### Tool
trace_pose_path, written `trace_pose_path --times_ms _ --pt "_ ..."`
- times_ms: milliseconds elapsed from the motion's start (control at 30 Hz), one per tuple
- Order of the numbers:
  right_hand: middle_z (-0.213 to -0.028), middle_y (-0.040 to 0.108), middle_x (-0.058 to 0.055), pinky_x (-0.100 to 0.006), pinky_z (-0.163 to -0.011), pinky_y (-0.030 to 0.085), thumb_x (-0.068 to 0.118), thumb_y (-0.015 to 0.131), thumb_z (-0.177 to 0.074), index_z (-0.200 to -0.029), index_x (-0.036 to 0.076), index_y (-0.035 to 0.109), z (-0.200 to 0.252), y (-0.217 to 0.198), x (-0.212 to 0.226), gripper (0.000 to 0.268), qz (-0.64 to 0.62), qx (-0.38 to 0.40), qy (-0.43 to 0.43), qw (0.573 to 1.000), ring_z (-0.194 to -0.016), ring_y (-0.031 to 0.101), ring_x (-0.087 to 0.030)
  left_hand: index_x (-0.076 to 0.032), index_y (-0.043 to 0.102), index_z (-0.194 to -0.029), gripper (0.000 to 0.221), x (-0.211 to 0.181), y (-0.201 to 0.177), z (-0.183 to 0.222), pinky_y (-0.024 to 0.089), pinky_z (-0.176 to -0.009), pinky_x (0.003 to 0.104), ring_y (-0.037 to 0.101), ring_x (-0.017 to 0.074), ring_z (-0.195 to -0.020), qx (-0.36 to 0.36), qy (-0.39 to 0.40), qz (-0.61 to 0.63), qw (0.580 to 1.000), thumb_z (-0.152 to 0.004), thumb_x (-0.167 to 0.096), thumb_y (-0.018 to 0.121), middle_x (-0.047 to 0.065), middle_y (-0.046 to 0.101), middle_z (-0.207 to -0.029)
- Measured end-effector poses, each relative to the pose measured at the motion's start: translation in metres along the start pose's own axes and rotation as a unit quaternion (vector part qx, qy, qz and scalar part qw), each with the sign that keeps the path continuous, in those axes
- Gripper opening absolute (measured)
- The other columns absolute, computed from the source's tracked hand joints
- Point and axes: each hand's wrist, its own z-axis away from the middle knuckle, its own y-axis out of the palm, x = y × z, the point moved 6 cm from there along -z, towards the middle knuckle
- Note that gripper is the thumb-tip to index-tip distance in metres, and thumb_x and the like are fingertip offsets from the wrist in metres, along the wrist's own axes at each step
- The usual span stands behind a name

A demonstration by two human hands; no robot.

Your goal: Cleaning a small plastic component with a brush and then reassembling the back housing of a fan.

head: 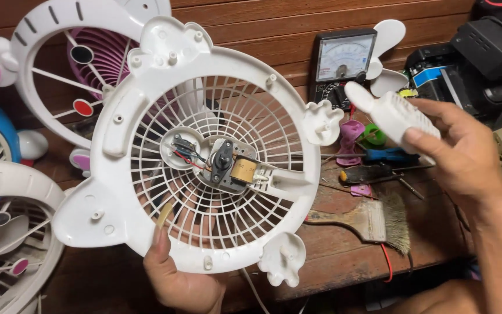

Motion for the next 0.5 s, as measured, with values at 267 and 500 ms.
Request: trace_pose_path --times_ms 267,500 --pt "-0.133 0.070 -0.012 -0.044 -0.090 0.051 0.047 0.078 -0.071 -0.139 0.011 0.062 0.000 0.043 -0.020 0.078 0.452 0.023 0.015 0.891 -0.115 0.067 -0.031 0.009 0.060 -0.130 0.064 -0.008 0.012 0.009 0.054 -0.094 0.061 0.065 0.0481 -0.115 -0.023 -0.015 -0.005 1.000 -0.076 -0.023 0.047 0.033 0.066 -0.124" --pt "-0.133 0.071 -0.011 -0.043 -0.090 0.052 0.043 0.077 -0.072 -0.140 0.010 0.060 0.000 0.073 -0.041 0.077 0.410 0.050 -0.001 0.911 -0.115 0.068 -0.029 0.008 0.060 -0.130 0.063 -0.024 0.060 0.035 0.054 -0.095 0.062 0.065 0.0482 -0.115 0.014 -0.041 0.013 0.999 -0.077 -0.024 0.048 0.032 0.066 -0.124"
